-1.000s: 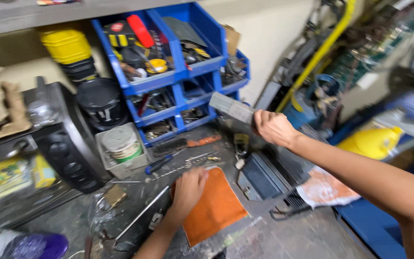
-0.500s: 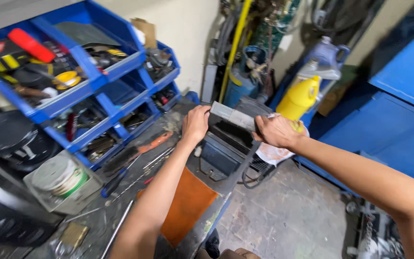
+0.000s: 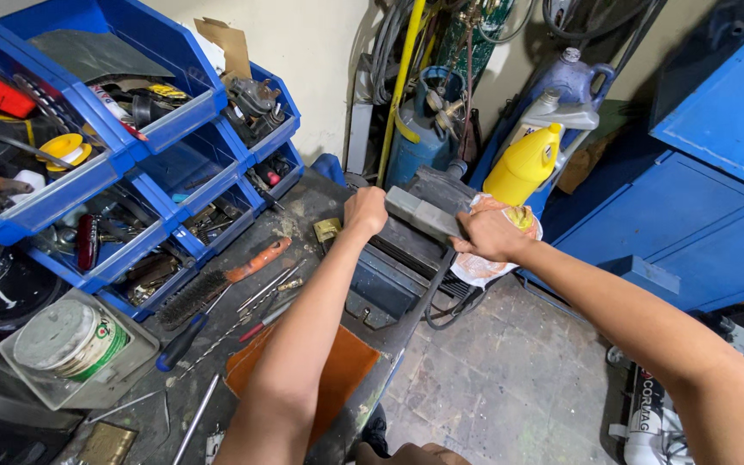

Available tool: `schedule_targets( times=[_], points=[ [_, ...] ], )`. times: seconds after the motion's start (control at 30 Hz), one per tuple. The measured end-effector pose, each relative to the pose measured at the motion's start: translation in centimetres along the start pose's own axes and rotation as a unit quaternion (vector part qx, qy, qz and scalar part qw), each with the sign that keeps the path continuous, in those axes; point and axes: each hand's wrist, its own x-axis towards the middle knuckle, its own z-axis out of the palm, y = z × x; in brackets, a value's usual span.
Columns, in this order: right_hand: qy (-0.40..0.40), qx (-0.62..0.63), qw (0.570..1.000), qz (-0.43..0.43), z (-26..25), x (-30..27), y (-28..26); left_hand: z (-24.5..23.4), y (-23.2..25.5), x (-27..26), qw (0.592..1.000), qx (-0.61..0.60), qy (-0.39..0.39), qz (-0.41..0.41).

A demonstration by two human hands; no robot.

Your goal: The person retrieves washers, steel wool, and metal rods from storage bins and arranges the hardware components on a cloth on the workbench.

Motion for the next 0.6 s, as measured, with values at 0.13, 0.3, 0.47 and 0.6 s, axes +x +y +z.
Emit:
schedule_targets(
  times=[0.13, 0.3, 0.47, 0.6],
  points=[
    [-0.031, 0.007, 0.999, -0.004, 0.5, 0.9, 1.7, 1.5, 0.5, 1.6, 0.999, 0.032, -0.037, -0.017],
    [-0.093, 0.083, 0.992, 0.011, 1.9, 1.2, 2.9, 2.4, 0.4, 2.7, 0.998, 0.037, -0.048, -0.02],
    [-0.116, 0.076, 0.99, 0.023, 0.7, 1.8, 2.8, 2.3, 0.2, 3.4, 0.998, 0.052, -0.023, -0.011],
    [-0.139, -0.014, 0.99, 0.012, -0.7, 2.0, 2.1, 1.9, -0.3, 2.3, 1.0, 0.001, 0.006, -0.014]
  ],
)
